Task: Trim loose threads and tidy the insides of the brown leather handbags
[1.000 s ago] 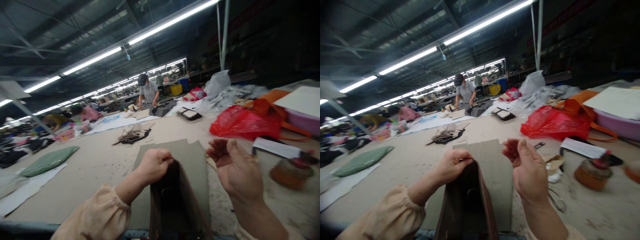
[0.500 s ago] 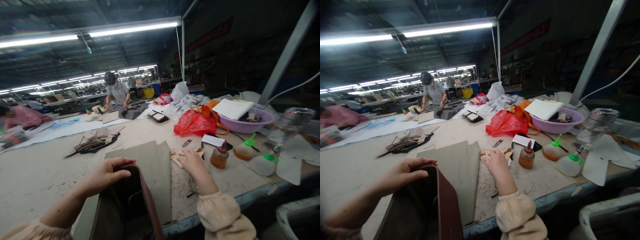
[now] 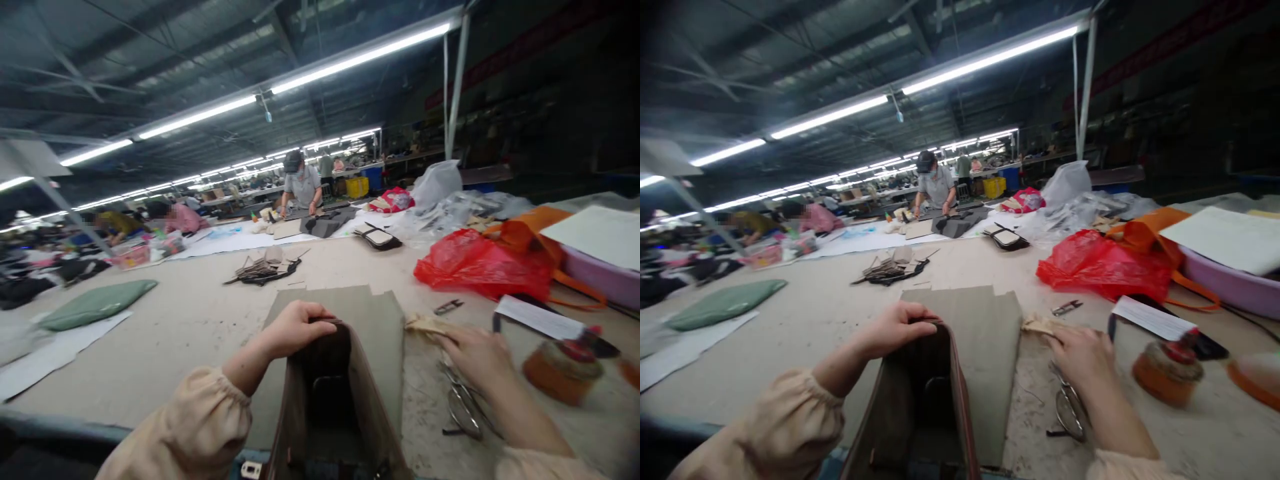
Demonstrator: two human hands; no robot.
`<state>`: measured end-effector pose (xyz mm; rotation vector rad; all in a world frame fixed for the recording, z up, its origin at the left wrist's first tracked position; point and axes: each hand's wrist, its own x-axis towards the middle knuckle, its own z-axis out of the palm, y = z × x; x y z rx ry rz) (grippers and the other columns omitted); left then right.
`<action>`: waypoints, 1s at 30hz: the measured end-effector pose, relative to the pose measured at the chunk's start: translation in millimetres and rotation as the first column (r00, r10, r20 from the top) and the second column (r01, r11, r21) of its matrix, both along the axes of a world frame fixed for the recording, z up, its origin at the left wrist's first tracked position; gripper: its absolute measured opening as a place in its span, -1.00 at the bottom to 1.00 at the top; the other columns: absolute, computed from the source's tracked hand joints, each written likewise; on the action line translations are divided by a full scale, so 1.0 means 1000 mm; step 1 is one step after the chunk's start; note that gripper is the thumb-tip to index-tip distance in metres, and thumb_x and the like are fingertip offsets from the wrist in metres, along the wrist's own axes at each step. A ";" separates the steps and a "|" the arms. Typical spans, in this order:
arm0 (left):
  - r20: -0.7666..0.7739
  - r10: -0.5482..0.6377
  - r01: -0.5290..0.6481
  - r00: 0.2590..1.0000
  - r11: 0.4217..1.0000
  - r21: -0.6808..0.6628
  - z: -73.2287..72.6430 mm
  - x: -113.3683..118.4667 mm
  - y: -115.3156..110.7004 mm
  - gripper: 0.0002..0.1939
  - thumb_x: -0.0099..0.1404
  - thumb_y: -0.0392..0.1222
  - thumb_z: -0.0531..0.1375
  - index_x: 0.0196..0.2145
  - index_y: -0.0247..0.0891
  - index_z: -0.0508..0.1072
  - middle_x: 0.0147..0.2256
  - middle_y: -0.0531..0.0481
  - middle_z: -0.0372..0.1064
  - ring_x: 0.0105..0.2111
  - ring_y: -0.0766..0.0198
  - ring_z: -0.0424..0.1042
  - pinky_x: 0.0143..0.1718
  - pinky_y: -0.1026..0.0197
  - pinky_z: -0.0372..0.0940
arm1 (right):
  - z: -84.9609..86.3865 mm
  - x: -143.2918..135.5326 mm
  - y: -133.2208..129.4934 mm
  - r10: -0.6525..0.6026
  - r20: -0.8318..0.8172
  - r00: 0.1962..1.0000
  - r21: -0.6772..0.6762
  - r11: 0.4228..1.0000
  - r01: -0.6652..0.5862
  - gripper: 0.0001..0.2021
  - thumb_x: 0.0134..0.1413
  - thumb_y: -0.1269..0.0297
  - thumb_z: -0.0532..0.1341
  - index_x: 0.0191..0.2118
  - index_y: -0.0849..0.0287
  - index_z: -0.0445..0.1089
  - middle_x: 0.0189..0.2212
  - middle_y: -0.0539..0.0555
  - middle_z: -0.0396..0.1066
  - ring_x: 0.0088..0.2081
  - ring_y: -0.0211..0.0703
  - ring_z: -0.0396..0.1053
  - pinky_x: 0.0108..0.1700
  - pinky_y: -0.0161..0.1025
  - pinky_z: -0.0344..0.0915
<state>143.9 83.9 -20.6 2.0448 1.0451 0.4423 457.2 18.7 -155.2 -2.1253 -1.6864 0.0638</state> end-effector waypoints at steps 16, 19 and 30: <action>-0.030 0.067 -0.068 0.997 0.996 -0.052 -0.008 0.008 -0.003 -0.69 0.09 -0.06 0.15 -0.32 -0.35 0.51 -0.56 0.09 0.29 -0.58 0.42 0.16 -0.56 0.38 0.08 | 0.094 -0.122 -0.004 0.473 -0.675 0.566 0.491 0.861 -0.134 -0.80 -0.01 0.14 0.20 -0.34 0.17 0.37 -0.52 -0.01 0.38 -0.49 -0.23 0.32 -0.49 -0.35 0.23; -0.055 0.058 -0.057 0.997 0.998 0.015 -0.009 0.011 -0.005 -0.70 0.10 -0.07 0.13 -0.35 -0.35 0.51 -0.60 0.11 0.22 -0.59 0.43 0.12 -0.59 0.39 0.03 | 0.102 -0.131 -0.002 0.480 -0.562 0.673 0.464 0.857 -0.224 -0.86 -0.02 0.20 0.20 -0.37 0.16 0.38 -0.51 -0.03 0.38 -0.47 -0.24 0.31 -0.46 -0.35 0.21; -0.073 0.026 -0.019 0.997 0.996 0.089 -0.013 0.009 0.000 -0.70 0.13 -0.10 0.06 -0.42 -0.36 0.50 -0.62 0.11 0.20 -0.57 0.41 0.12 -0.56 0.38 0.04 | 0.110 -0.150 0.002 0.293 -0.130 0.947 0.376 0.899 -0.226 -0.85 -0.05 0.31 0.16 -0.56 0.11 0.41 -0.59 -0.04 0.39 -0.50 -0.24 0.30 -0.44 -0.30 0.05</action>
